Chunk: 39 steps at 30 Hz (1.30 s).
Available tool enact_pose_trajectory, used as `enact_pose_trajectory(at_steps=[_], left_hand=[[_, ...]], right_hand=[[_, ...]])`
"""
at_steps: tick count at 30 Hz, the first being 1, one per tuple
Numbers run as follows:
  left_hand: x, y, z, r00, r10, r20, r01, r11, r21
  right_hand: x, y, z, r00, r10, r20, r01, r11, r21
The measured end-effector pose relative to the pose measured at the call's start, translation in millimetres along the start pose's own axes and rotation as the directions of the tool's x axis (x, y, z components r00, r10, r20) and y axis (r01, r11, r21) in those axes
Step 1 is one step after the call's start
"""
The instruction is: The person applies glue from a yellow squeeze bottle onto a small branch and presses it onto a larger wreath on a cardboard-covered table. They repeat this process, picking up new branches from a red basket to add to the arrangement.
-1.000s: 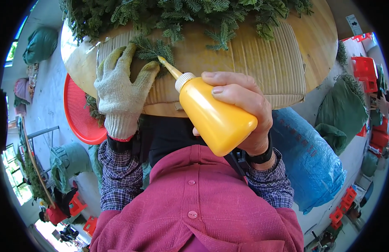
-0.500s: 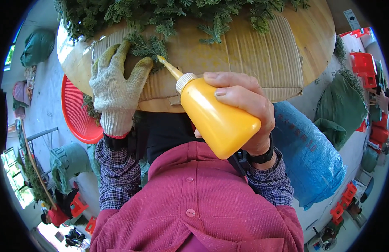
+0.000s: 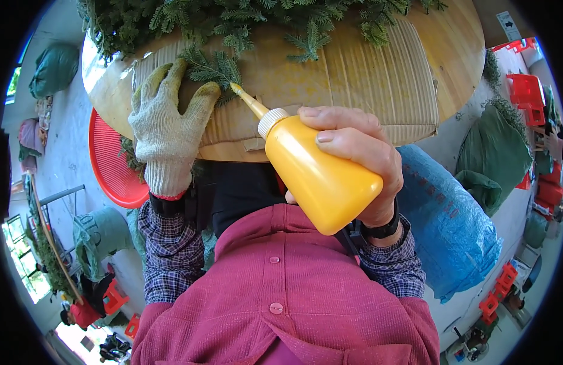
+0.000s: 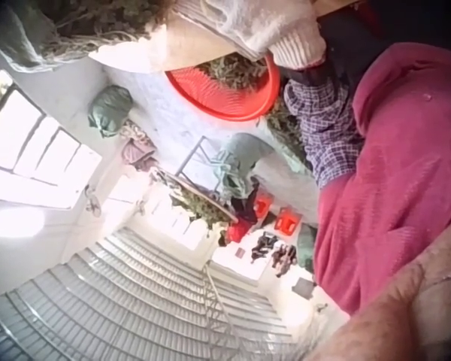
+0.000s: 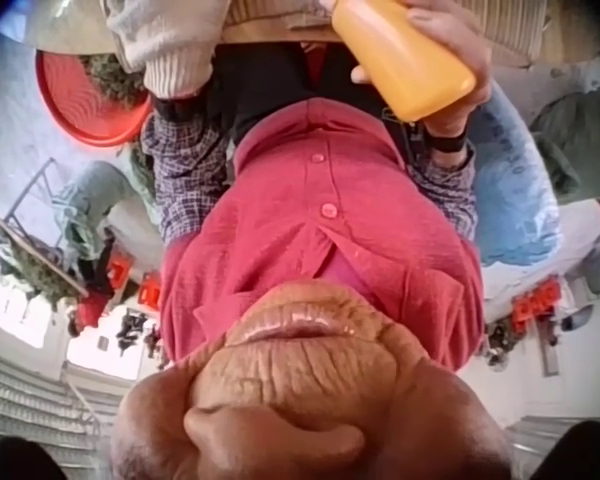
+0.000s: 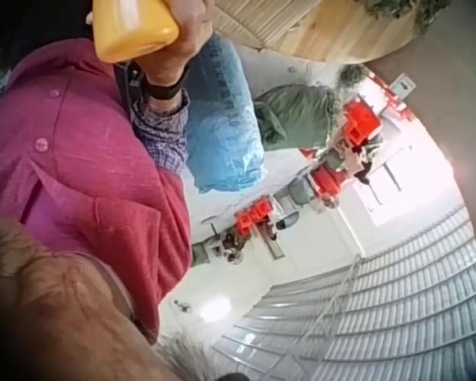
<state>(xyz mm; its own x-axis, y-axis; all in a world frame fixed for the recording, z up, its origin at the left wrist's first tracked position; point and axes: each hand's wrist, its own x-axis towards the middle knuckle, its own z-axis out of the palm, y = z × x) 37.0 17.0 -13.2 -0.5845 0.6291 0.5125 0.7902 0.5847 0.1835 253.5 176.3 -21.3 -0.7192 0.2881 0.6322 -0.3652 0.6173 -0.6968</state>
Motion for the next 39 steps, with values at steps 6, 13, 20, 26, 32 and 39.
enact_pose_trajectory(at_steps=[6,13,20,26,32,39], left_hand=[[-0.5,1.9,-4.3,0.997,-0.041,0.065,0.039,0.999,0.037],[-0.9,0.4,-1.7,0.995,-0.056,0.077,0.056,0.998,0.0],[-0.7,1.4,-3.0,0.997,-0.035,0.069,0.034,0.999,0.023],[0.5,2.4,-2.8,0.996,-0.051,0.074,0.051,0.999,-0.007],[0.7,2.1,-2.9,0.995,-0.054,0.088,0.054,0.998,-0.007],[0.1,2.1,-2.5,0.997,-0.045,0.069,0.046,0.999,-0.014]], right_hand=[[-1.0,-8.3,-1.6,1.0,0.029,-0.002,-0.029,0.999,-0.028],[-4.1,-14.4,-3.1,1.0,0.025,-0.005,-0.025,0.997,-0.077],[-9.7,-16.7,-5.8,0.999,0.036,-0.017,-0.037,0.997,-0.061],[-11.9,-18.1,-10.2,0.999,0.033,-0.01,-0.034,0.997,-0.064],[-15.2,-18.6,-12.2,0.999,0.038,-0.008,-0.039,0.999,-0.038],[-16.2,-20.1,-16.9,0.999,0.036,-0.009,-0.036,0.998,-0.046]])
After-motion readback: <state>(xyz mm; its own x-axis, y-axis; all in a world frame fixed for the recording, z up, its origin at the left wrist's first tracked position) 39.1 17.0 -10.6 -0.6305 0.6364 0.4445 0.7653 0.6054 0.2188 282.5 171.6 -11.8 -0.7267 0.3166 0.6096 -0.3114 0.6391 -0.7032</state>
